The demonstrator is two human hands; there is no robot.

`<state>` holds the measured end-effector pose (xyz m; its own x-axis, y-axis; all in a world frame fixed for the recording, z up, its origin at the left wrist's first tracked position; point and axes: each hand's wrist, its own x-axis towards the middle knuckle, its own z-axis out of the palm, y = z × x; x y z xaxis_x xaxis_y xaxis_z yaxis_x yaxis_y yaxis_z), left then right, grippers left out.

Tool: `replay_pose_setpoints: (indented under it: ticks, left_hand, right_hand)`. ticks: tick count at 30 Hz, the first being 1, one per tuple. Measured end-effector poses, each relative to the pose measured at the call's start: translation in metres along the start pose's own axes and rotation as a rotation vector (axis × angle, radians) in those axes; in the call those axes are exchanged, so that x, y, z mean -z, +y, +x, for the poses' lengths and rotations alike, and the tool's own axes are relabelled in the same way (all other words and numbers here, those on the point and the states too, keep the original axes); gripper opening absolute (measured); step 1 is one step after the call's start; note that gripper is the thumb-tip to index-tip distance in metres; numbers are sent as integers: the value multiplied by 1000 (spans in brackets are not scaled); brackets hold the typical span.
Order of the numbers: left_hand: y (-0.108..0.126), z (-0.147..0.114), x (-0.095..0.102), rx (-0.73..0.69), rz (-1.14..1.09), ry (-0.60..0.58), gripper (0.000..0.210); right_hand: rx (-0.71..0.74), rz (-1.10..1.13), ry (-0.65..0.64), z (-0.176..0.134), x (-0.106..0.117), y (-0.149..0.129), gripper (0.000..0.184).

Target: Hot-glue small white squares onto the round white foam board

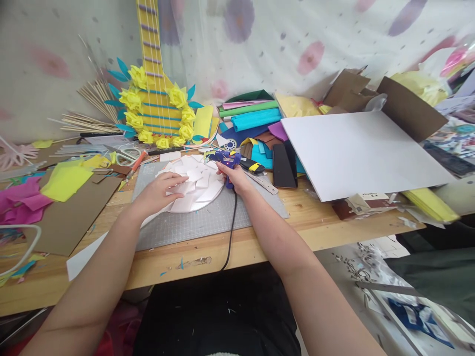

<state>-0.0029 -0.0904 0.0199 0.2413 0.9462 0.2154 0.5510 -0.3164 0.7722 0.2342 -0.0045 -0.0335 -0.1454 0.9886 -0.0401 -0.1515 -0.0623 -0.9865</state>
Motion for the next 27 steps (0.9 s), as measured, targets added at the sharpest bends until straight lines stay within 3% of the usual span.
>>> replay_pose_setpoints:
  ticks: [9,18,22,27]
  left_hand:
    - [-24,1,-4,-36,161,-82,36]
    - [-10,-2,-1,-73,430,-209,39]
    - [-1,-1,13,-19,441,-31,25]
    - [7,0,17,302,525,196,8]
  right_hand:
    - [-6,40,-1,-1,-1,-2,53]
    - [-15,53,53,3,-1,5,45]
    - [-3,74,48,4,-1,6,42]
    - [-3,74,42,3,-1,4,44]
